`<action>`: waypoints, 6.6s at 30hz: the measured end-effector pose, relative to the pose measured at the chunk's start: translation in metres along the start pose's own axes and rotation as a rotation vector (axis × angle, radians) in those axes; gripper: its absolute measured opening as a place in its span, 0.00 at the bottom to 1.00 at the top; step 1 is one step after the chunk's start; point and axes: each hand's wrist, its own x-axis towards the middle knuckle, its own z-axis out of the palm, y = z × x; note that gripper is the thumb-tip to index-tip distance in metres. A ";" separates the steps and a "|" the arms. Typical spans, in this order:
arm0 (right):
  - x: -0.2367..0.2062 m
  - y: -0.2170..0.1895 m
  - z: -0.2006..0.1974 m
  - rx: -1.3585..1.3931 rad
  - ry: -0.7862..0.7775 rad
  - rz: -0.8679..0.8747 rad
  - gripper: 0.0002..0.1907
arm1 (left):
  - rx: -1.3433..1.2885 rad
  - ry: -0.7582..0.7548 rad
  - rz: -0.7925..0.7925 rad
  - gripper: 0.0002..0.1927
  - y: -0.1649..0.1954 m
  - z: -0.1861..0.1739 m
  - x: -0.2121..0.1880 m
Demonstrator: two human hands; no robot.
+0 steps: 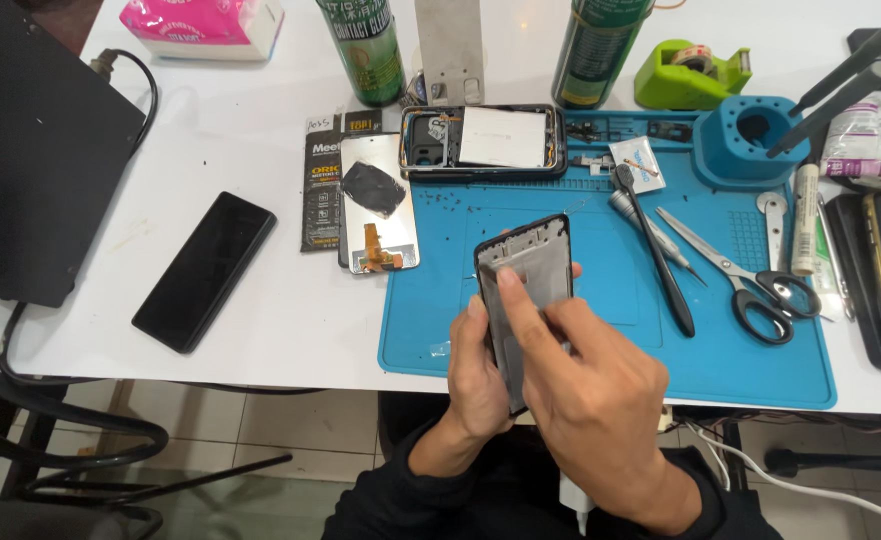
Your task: The person holds a disassembled phone frame and cleans old adhesive and debris from its edges and interior, first rubbing the frame by hand, then using a metal pick and a precision screwdriver to scrape and clear the frame edges and openings over a blue repair mat.
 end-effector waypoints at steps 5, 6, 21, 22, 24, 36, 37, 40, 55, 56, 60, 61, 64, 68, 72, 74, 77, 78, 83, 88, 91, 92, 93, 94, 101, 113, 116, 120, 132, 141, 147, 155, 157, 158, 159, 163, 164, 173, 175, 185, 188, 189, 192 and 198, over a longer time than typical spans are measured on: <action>0.004 -0.002 0.003 -0.010 0.010 0.009 0.30 | -0.031 0.019 0.009 0.36 0.000 0.001 0.001; 0.000 -0.003 0.004 -0.011 0.004 0.009 0.29 | -0.076 0.036 -0.002 0.36 -0.001 0.001 0.002; -0.008 -0.003 -0.003 -0.006 -0.017 0.046 0.28 | 0.013 -0.003 0.012 0.37 -0.001 0.001 0.000; -0.002 -0.004 -0.003 -0.019 0.001 0.036 0.29 | 0.045 -0.006 0.023 0.37 0.000 0.002 -0.001; 0.006 -0.003 -0.002 -0.050 0.037 0.020 0.29 | 0.107 -0.016 0.041 0.37 0.001 0.002 -0.001; -0.031 0.000 0.004 -0.002 -0.027 0.013 0.31 | -0.036 0.013 0.003 0.37 0.000 0.001 0.001; -0.030 0.001 0.005 -0.007 -0.014 0.003 0.30 | -0.049 0.011 -0.006 0.37 0.000 0.000 0.003; -0.024 0.000 0.004 -0.011 -0.001 -0.006 0.28 | -0.076 0.015 -0.039 0.38 0.001 0.000 0.001; -0.027 -0.001 0.006 -0.091 -0.009 -0.043 0.33 | -0.054 -0.013 -0.002 0.38 0.001 -0.003 0.000; -0.033 0.000 0.007 -0.104 -0.014 -0.036 0.33 | -0.071 -0.021 -0.008 0.38 0.000 -0.003 0.001; -0.050 0.004 0.009 -0.099 -0.045 -0.025 0.32 | -0.112 -0.023 -0.017 0.38 -0.001 -0.003 0.002; -0.054 0.003 0.009 -0.082 -0.056 -0.022 0.32 | -0.153 -0.007 -0.034 0.38 -0.002 -0.003 0.002; -0.058 0.004 0.010 -0.047 -0.068 -0.020 0.32 | -0.202 0.023 -0.048 0.37 -0.002 -0.003 0.004; -0.053 0.004 0.006 -0.035 -0.070 0.005 0.31 | -0.129 0.022 -0.033 0.37 -0.003 -0.002 0.003; -0.035 0.001 0.004 -0.015 -0.039 0.016 0.30 | -0.076 0.048 -0.013 0.36 -0.002 0.000 0.005; -0.026 0.000 0.006 -0.036 -0.032 -0.008 0.30 | -0.090 0.061 -0.003 0.36 -0.001 0.001 0.005; -0.020 -0.004 0.007 -0.061 -0.023 -0.006 0.30 | -0.090 0.056 0.013 0.36 -0.001 0.001 0.005; -0.021 -0.005 0.008 -0.068 -0.022 -0.001 0.30 | -0.088 0.052 0.020 0.37 -0.001 0.001 0.004; -0.038 -0.004 0.007 -0.034 -0.090 0.018 0.31 | -0.197 0.055 -0.025 0.37 -0.002 -0.003 0.004; -0.064 0.002 0.004 -0.023 -0.145 0.025 0.30 | -0.225 0.093 -0.021 0.36 -0.003 -0.003 0.005; -0.074 0.002 0.005 -0.038 -0.139 0.040 0.29 | -0.196 0.100 -0.006 0.36 -0.002 -0.002 0.005; -0.075 0.002 0.005 -0.044 -0.144 0.044 0.29 | -0.190 0.104 -0.004 0.36 -0.002 -0.002 0.005; -0.075 0.002 0.005 -0.050 -0.147 0.049 0.30 | -0.185 0.106 -0.003 0.36 -0.002 -0.002 0.005; -0.074 0.002 0.004 -0.039 -0.156 0.044 0.29 | -0.209 0.107 0.001 0.36 -0.002 -0.002 0.006; -0.044 -0.002 0.005 0.006 -0.092 0.041 0.29 | -0.230 0.058 0.011 0.37 -0.008 -0.002 0.006; 0.010 -0.008 0.009 -0.003 0.016 0.010 0.27 | -0.090 0.052 0.000 0.37 -0.007 -0.003 -0.002; 0.011 -0.011 0.011 -0.016 0.019 0.014 0.27 | -0.064 0.048 0.021 0.37 -0.006 -0.003 -0.002; 0.003 -0.012 0.012 -0.021 0.016 0.007 0.28 | -0.137 0.068 0.022 0.37 -0.003 -0.003 0.000; -0.008 -0.010 0.007 -0.002 -0.021 0.031 0.29 | -0.142 0.023 0.012 0.37 -0.002 -0.003 0.001; 0.013 -0.002 0.011 0.043 0.009 -0.004 0.28 | 0.008 0.006 0.047 0.36 0.007 0.001 0.001; 0.008 0.001 0.011 0.197 -0.013 0.123 0.26 | 0.050 0.026 0.066 0.35 0.006 0.000 0.002; 0.000 0.001 0.012 0.233 -0.060 0.113 0.26 | 0.047 0.022 0.068 0.35 -0.002 0.000 0.003; 0.001 0.000 0.013 0.233 -0.057 0.111 0.26 | 0.028 0.028 0.060 0.35 -0.001 0.000 0.002; 0.001 -0.001 0.013 0.238 -0.049 0.116 0.26 | 0.005 0.035 0.057 0.35 -0.001 0.000 0.002; 0.002 -0.001 0.013 0.241 -0.039 0.118 0.26 | -0.017 0.041 0.056 0.35 0.000 0.000 0.003; 0.004 0.000 0.014 0.239 -0.042 0.143 0.27 | 0.077 0.023 0.090 0.35 0.002 0.000 0.003; 0.003 0.000 0.014 0.244 -0.039 0.145 0.26 | 0.100 0.022 0.095 0.35 0.002 0.000 0.003; 0.006 0.000 0.014 0.229 -0.032 0.153 0.26 | 0.137 0.012 0.095 0.36 0.005 0.002 0.003; 0.007 0.000 0.015 0.225 -0.020 0.150 0.26 | 0.140 0.005 0.091 0.36 0.004 0.000 0.001; 0.011 0.002 0.013 0.356 0.065 0.233 0.15 | 0.104 0.254 0.045 0.30 -0.019 -0.017 -0.007; 0.011 0.003 0.012 0.363 0.035 0.258 0.14 | 0.016 0.154 0.025 0.30 -0.018 -0.019 -0.011; 0.011 0.003 0.013 0.364 0.023 0.264 0.14 | 0.000 0.156 0.029 0.30 -0.017 -0.019 -0.010; 0.013 0.002 0.017 0.405 0.008 0.279 0.15 | -0.027 0.169 0.037 0.30 -0.014 -0.016 -0.008; 0.017 0.005 0.017 0.266 0.001 0.087 0.28 | -0.013 0.073 0.027 0.33 -0.001 -0.006 -0.002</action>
